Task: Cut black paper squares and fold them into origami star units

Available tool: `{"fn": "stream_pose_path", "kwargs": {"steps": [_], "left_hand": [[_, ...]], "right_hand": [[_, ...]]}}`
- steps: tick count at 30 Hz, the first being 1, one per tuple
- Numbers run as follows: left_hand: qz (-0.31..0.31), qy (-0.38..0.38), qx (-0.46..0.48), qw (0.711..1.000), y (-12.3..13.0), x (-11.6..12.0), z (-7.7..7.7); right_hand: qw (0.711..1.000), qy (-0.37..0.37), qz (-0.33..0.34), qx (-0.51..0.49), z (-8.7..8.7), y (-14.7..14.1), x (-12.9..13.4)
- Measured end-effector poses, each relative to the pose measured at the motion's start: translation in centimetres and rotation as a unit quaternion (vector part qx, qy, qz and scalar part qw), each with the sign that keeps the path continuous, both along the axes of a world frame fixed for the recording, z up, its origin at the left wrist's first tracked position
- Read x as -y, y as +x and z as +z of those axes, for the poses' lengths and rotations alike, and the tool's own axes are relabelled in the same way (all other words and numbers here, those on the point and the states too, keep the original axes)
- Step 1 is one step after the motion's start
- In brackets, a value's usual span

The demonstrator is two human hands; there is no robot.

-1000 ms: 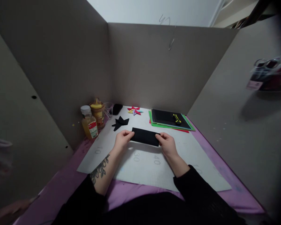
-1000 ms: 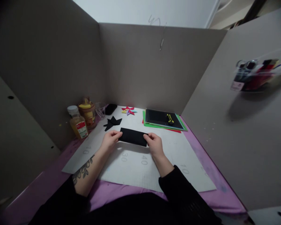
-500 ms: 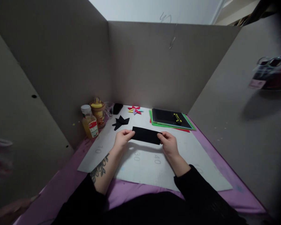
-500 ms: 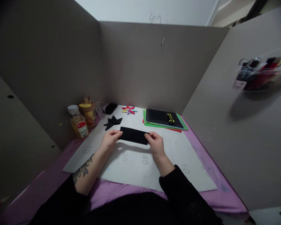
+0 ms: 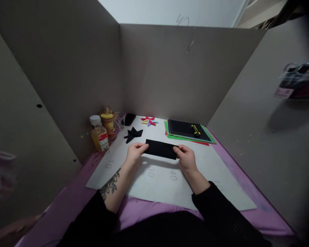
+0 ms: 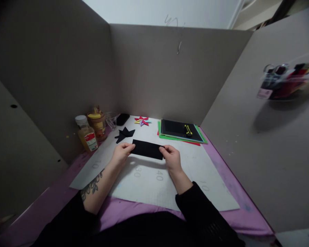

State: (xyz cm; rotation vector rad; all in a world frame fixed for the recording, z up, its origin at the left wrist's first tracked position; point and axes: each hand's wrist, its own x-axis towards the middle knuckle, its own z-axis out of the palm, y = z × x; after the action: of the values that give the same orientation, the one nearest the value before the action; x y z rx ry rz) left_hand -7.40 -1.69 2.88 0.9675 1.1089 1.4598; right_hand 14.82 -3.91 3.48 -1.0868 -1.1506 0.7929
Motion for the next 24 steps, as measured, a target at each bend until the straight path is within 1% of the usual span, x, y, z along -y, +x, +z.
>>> {"fn": "stream_pose_path", "kwargs": {"steps": [12, 24], "left_hand": [[0.006, 0.001, -0.015, 1.000, 0.17, 0.26, 0.47], [0.023, 0.002, -0.025, 0.999, 0.43, -0.08, 0.43]], "right_hand": [[1.000, -0.001, 0.006, 0.003, -0.25, 0.12, -0.07], [1.000, 0.000, 0.019, -0.013, 0.55, -0.26, 0.16]]}}
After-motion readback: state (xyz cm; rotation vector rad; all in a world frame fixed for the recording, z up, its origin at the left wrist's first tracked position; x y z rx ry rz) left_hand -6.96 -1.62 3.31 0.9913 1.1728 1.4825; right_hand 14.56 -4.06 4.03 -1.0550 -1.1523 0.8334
